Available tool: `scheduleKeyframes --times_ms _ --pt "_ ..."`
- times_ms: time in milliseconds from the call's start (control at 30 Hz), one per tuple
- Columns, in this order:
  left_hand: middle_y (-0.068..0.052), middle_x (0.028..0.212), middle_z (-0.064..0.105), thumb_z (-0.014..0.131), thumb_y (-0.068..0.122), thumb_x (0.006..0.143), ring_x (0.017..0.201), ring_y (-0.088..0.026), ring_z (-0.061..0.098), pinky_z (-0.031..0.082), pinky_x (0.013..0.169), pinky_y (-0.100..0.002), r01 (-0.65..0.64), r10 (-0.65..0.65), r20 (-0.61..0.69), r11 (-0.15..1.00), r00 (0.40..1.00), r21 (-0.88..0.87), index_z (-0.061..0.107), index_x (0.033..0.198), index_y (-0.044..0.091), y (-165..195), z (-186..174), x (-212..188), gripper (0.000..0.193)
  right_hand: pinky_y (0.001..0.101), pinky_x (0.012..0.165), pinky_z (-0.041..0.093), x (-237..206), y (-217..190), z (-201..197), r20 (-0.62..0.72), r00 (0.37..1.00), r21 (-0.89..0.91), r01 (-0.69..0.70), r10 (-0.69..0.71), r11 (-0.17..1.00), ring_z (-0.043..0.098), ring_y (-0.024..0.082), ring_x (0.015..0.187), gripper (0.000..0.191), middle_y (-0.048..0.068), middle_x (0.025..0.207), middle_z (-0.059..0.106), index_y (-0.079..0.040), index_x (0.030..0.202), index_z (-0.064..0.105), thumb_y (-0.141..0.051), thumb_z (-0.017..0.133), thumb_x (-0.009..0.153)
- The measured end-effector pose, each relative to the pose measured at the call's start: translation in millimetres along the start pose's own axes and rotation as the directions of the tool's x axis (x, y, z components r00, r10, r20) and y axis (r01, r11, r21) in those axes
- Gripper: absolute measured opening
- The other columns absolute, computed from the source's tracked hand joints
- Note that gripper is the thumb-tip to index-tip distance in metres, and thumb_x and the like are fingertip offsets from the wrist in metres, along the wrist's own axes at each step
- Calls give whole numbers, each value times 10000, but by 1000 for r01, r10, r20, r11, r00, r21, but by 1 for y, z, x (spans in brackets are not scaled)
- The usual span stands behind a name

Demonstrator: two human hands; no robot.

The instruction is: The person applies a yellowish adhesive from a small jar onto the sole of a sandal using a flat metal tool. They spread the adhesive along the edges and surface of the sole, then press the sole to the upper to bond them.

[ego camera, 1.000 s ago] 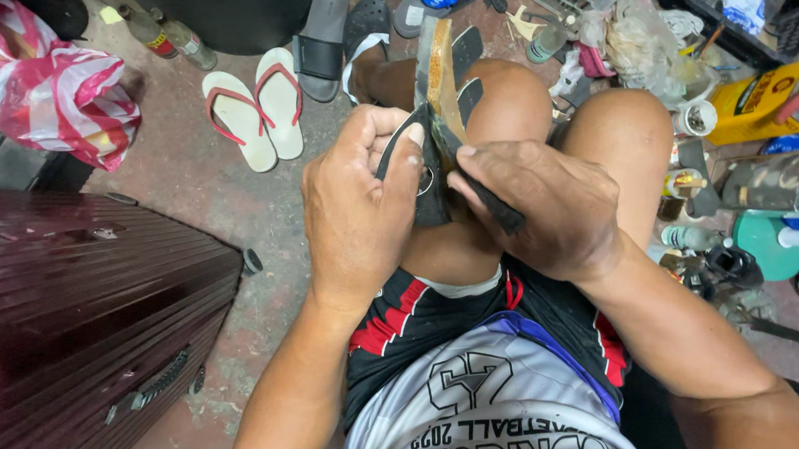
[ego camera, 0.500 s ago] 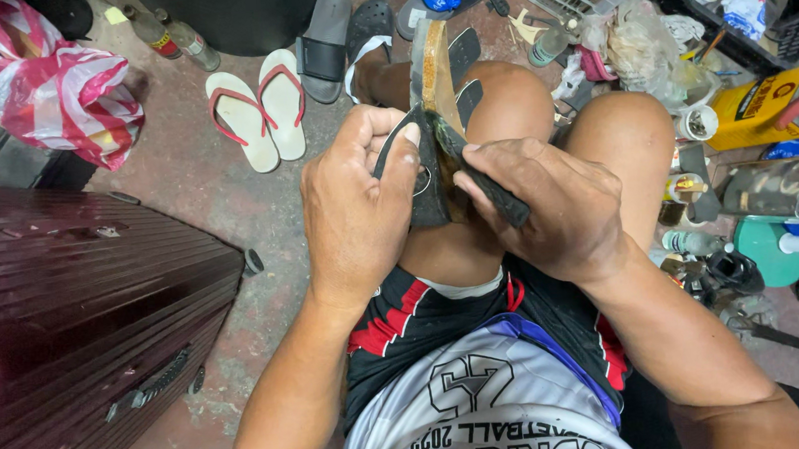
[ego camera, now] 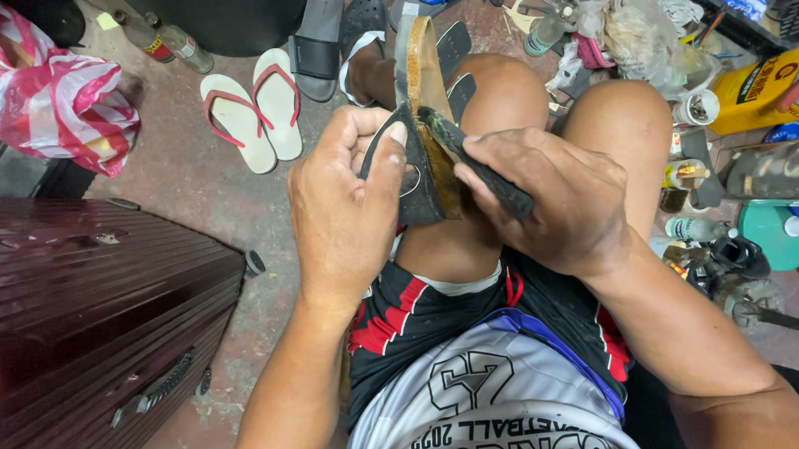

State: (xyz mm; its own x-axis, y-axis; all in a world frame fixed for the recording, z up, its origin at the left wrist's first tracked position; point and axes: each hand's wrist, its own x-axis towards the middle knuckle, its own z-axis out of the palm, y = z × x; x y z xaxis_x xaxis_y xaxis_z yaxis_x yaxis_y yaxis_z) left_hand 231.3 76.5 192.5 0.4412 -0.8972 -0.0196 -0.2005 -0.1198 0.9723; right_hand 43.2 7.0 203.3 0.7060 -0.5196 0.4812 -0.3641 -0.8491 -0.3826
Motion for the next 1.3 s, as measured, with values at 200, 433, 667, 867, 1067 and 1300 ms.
scheduleKeyframes --times_ms 200,433,667,867,1067,1300 --pt "-43 796 752 631 170 1013 682 -68 672 524 626 -260 -8 8 -8 1000 1000 -14 674 1046 29 -3 0 0 151 320 790 601 -4 -3 -4 -112 992 106 -47 59 993 752 260 914 248 142 1022 718 18 1112 650 -5 824 938" --pt "-42 814 759 632 167 1012 711 -71 717 549 654 -258 -9 9 -10 1000 1000 13 673 1044 21 -5 0 -1 155 334 768 588 -4 -1 10 25 1000 37 -5 5 999 747 265 877 222 131 1009 738 -7 1095 686 -36 826 925" --pt "-44 827 766 637 170 999 729 -75 728 559 659 -258 18 -18 -17 1000 1000 3 676 1052 23 -7 1 3 161 335 805 598 -3 0 8 7 1000 81 -1 0 997 747 266 917 224 131 1026 730 -10 1116 668 -50 817 954" --pt "-44 816 756 628 163 1011 700 -84 699 537 644 -267 -19 19 -12 1000 1000 -3 677 1050 28 -3 -2 0 149 303 802 610 1 3 13 -48 999 112 12 -7 994 760 272 964 274 145 1071 736 6 1159 645 -15 840 968" --pt "-42 796 749 635 166 1002 678 -86 695 529 626 -276 -15 16 -35 999 999 34 683 1045 33 -3 -1 2 147 326 839 607 4 3 19 -88 995 48 52 -48 997 759 276 965 306 150 1091 740 7 1172 626 -22 856 973" --pt "-48 823 759 625 153 1013 725 -86 709 554 664 -263 -14 13 -24 999 1000 -37 676 1056 21 -5 -2 1 147 321 810 596 -3 3 9 -83 996 29 -16 19 999 750 266 920 284 144 1073 730 19 1178 649 -9 850 980"
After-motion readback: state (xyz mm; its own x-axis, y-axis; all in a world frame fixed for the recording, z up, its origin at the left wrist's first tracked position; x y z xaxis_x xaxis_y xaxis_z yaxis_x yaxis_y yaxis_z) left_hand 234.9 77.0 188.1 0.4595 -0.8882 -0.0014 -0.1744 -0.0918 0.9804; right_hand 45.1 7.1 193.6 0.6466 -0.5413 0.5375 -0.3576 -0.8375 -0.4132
